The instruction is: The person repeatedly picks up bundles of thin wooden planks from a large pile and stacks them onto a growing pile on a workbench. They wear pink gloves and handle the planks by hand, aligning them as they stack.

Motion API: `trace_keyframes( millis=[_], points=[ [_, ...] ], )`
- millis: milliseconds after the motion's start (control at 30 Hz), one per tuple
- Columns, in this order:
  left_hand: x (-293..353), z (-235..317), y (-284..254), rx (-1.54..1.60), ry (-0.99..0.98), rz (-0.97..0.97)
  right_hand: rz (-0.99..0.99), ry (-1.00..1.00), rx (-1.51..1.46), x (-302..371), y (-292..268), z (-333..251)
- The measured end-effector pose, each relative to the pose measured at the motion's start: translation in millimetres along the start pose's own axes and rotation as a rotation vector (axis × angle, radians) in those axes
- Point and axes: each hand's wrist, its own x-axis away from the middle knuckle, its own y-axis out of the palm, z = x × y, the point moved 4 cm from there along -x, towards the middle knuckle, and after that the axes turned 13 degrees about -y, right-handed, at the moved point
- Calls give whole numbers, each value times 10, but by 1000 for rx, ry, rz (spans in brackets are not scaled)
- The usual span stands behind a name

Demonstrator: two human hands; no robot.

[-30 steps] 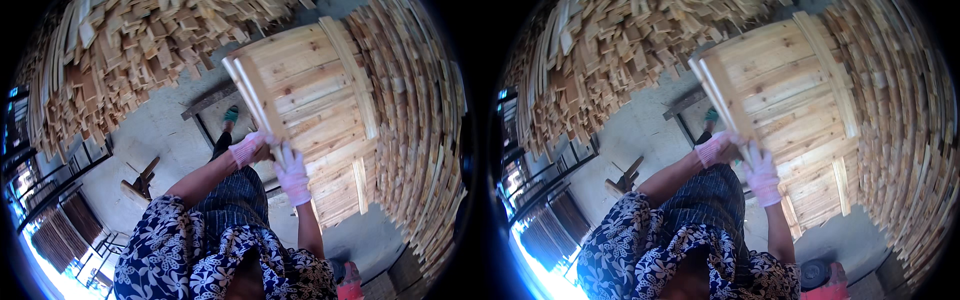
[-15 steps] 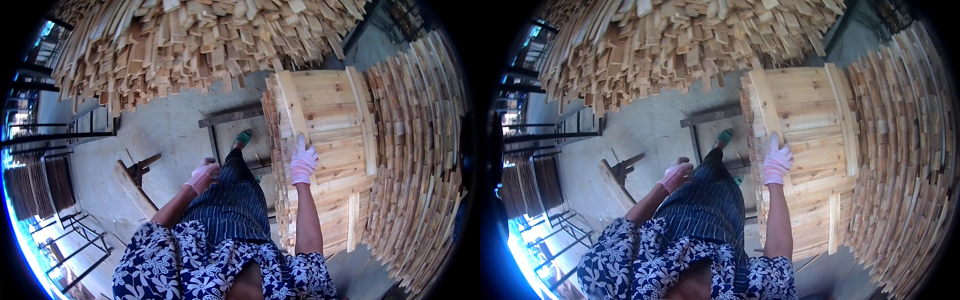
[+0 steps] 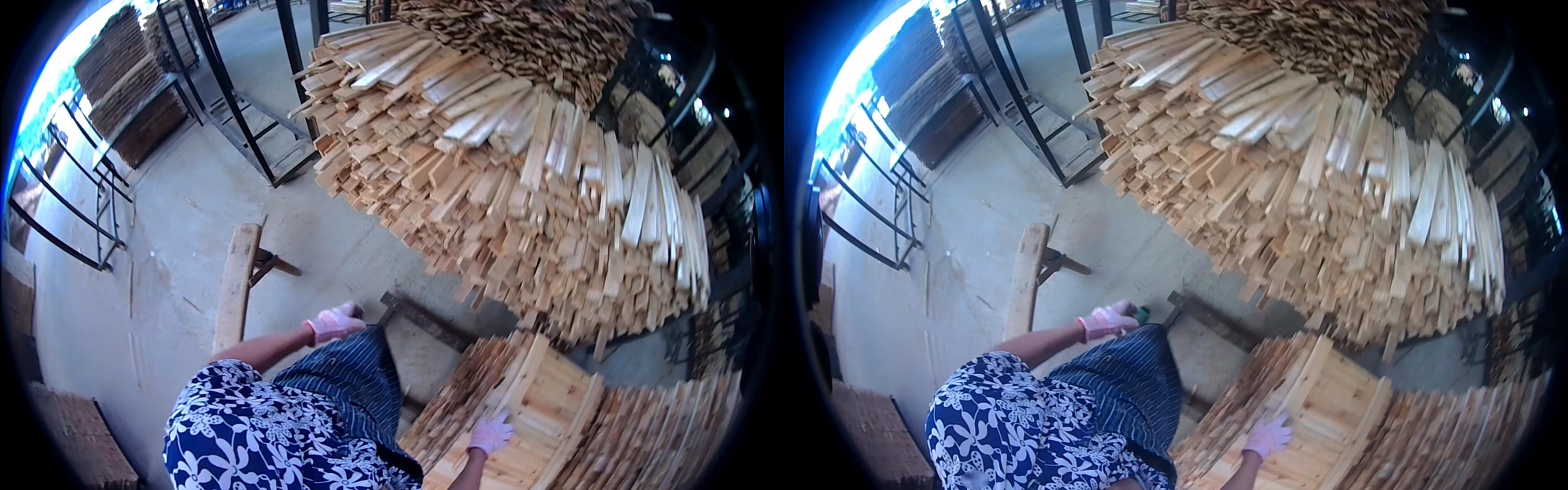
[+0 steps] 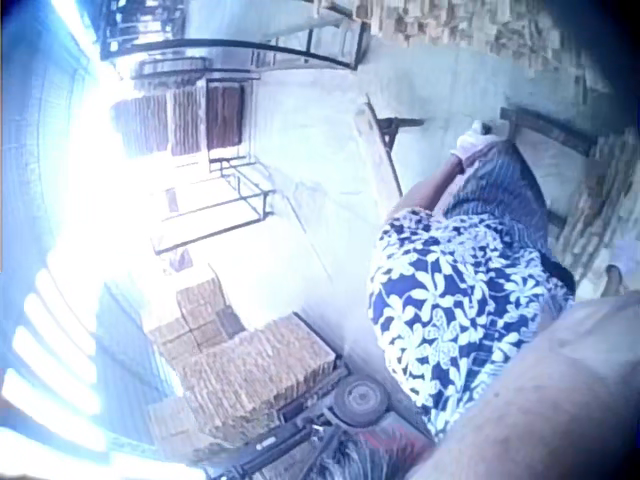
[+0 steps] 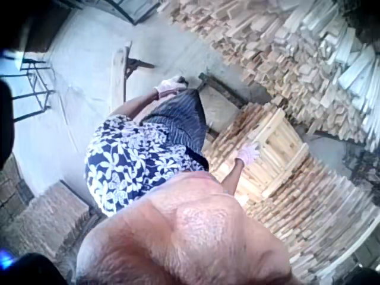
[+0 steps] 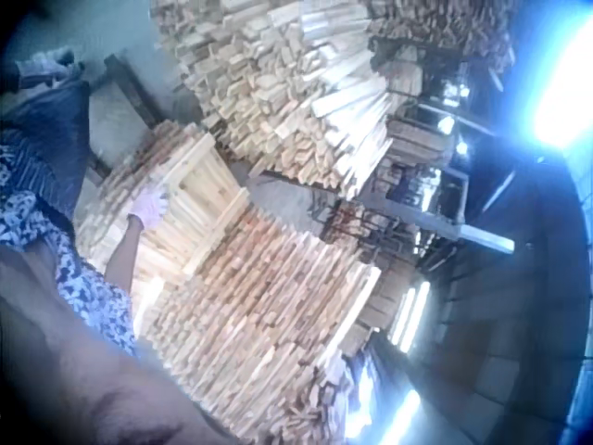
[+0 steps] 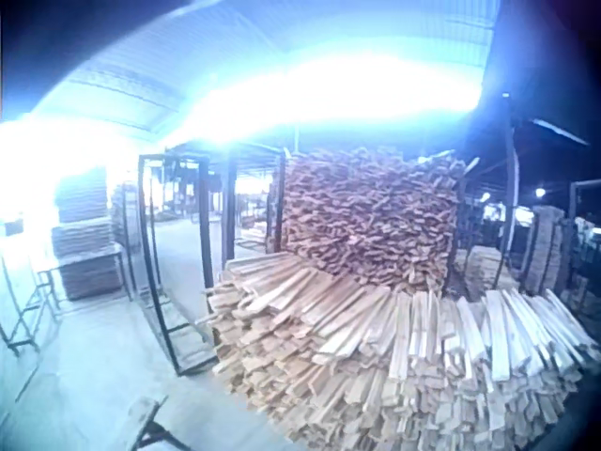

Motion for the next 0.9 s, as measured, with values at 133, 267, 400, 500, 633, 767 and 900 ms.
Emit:
trace_keyframes(
  millis=[133,267,400,500,633,767,900],
  points=[
    [-637,661,-1469,154,89,365,-1,-300,-416,-26,-1173,-1387],
    [-1312,1399,-3557,337,307,884,-148,-880,-1074,-290,-1467,-3440],
    [-1643,2599,-5172,370,710,1135,-411,-891,-1418,-930,-2427,-5137],
    [-1835,3121,-6102,177,502,1127,-414,-926,-2002,-1392,-3426,-6261],
    [-2138,3520,-7060,139,223,990,-506,-625,-2360,-1854,-4366,-7378],
    [-2577,3934,-6866,-7,166,1008,-599,-294,-2554,-2233,-4644,-7893],
    [-2429,4053,-6737,-160,275,938,-642,-233,-2522,-2545,-4680,-8329]
  ],
)
